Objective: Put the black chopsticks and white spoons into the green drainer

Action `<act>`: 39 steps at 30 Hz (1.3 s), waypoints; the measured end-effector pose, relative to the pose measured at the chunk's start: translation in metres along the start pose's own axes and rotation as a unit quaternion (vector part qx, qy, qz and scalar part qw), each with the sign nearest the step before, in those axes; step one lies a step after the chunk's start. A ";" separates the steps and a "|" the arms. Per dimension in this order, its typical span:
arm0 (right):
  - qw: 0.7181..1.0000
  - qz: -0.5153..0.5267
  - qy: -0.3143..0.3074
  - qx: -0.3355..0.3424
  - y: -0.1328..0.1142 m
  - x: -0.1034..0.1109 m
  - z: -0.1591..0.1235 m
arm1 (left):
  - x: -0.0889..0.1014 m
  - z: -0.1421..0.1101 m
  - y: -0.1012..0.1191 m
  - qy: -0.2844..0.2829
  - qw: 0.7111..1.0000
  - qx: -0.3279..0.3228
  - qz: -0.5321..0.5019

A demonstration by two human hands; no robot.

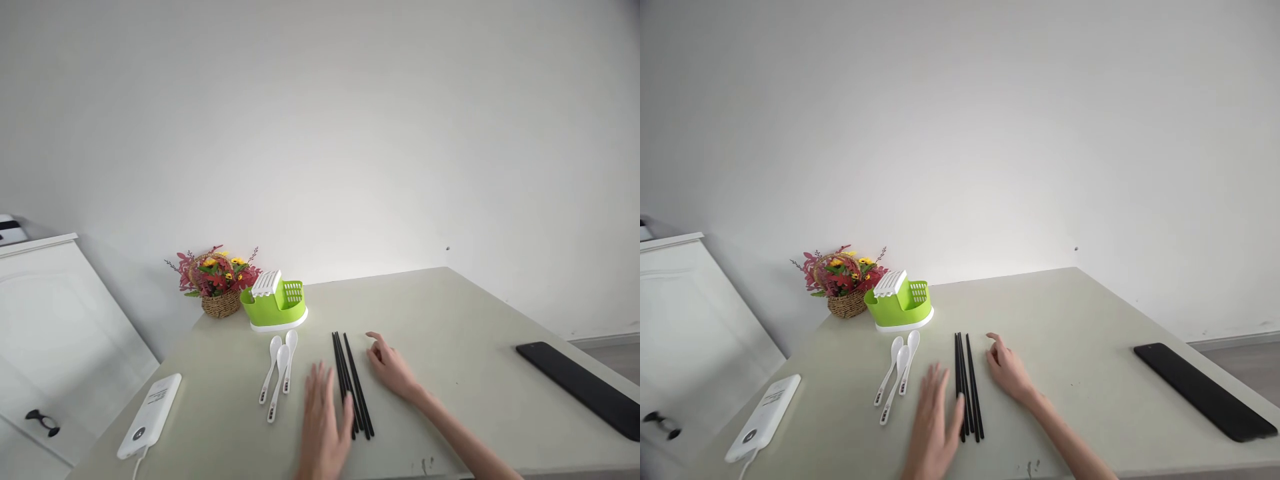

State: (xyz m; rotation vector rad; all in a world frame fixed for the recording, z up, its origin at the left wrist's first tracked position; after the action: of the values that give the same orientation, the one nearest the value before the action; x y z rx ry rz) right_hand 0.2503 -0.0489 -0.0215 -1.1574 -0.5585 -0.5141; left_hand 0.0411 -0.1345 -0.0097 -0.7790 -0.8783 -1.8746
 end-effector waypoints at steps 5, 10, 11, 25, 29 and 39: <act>0.984 0.170 0.045 0.002 0.027 0.028 -0.042 | 0.052 0.021 -0.081 0.082 0.990 0.087 0.068; 0.984 0.172 0.051 -0.010 0.028 0.033 -0.056 | 0.064 0.025 -0.120 0.025 0.977 0.164 0.136; 0.983 0.173 0.057 -0.012 0.026 0.034 -0.057 | 0.062 0.026 -0.120 0.013 0.973 0.178 0.147; 0.983 0.168 0.064 -0.029 0.020 0.038 -0.055 | 0.037 0.063 -0.100 -0.081 0.932 0.152 0.317; 0.982 0.177 0.064 -0.027 0.020 0.038 -0.055 | 0.040 0.061 -0.106 -0.144 0.926 0.134 0.322; 0.983 0.171 0.062 -0.028 0.021 0.037 -0.053 | 0.017 0.068 -0.037 -0.158 0.972 0.096 0.148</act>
State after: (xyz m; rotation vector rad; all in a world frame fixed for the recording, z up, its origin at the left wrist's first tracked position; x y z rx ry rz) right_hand 0.2991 -0.0954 -0.0283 -1.2360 -0.2302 -0.3031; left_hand 0.0111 -0.0740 0.0318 -1.0427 -1.0572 -1.4032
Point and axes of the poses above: each hand's wrist, its own z-axis towards the middle knuckle, its own x-axis out of the back of the hand, y = z × x, the point moved 4 cm from there along z, towards the middle knuckle, and after that the axes turned 7 degrees about x, right-handed, at the moved point
